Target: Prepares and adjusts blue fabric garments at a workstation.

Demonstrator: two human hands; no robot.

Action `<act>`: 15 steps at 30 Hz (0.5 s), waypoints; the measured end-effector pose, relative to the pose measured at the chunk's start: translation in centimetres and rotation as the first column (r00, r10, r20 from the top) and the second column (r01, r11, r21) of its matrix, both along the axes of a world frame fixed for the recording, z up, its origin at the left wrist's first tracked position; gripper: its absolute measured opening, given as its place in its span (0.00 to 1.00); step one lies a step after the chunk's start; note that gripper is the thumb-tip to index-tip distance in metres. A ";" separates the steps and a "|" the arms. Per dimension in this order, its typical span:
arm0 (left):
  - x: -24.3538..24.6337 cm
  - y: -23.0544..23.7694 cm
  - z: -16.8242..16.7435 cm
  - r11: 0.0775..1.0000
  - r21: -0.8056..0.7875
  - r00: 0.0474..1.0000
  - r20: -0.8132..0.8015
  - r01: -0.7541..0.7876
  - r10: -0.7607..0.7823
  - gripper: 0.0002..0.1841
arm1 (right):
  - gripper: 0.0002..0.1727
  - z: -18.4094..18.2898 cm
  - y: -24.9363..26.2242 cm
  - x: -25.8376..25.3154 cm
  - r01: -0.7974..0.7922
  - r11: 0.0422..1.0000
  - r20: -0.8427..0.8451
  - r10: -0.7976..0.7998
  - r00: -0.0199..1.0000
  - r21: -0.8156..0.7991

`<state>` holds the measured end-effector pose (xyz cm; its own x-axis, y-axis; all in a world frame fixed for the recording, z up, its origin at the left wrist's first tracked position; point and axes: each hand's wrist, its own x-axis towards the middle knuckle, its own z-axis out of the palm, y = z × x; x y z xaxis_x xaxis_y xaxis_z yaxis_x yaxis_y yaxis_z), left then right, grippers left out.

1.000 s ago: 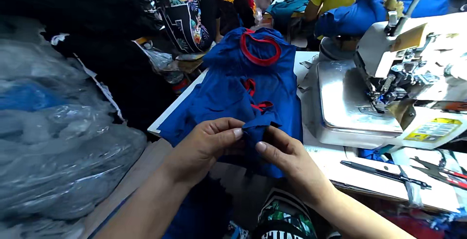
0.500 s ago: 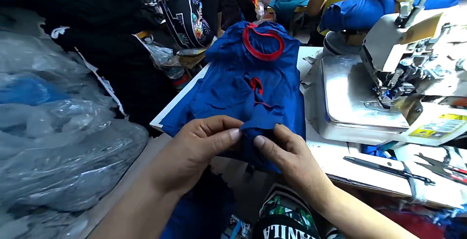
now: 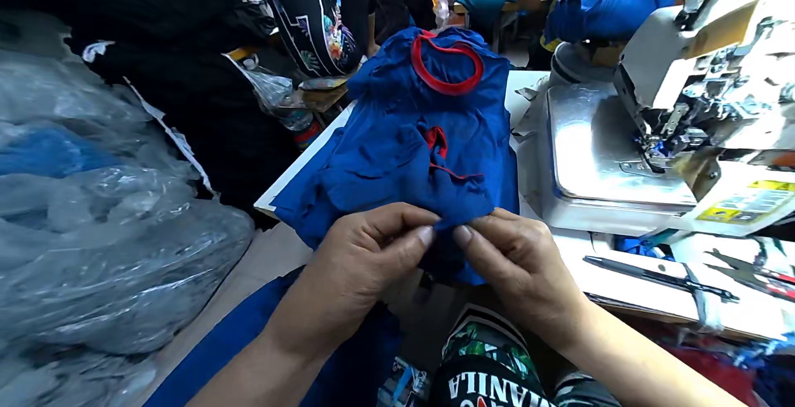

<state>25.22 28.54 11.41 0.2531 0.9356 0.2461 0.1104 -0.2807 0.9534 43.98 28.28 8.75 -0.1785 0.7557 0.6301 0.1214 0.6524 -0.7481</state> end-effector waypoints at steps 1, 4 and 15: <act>-0.1 0.0 0.1 0.999 -0.051 0.997 0.078 0.001 0.003 0.08 | 0.12 0.0 0.0 0.3 -0.025 0.999 -0.017 0.025 1.000 -0.031; -0.3 0.1 0.1 0.991 -0.135 0.988 0.156 0.012 0.009 0.07 | 0.13 -0.7 0.5 0.2 0.010 0.997 -0.020 -0.012 1.000 -0.073; -1.6 0.1 1.7 0.959 -0.099 0.915 0.340 0.267 -0.220 0.10 | 0.40 0.3 0.9 -0.5 0.052 0.903 0.122 0.001 0.992 -0.426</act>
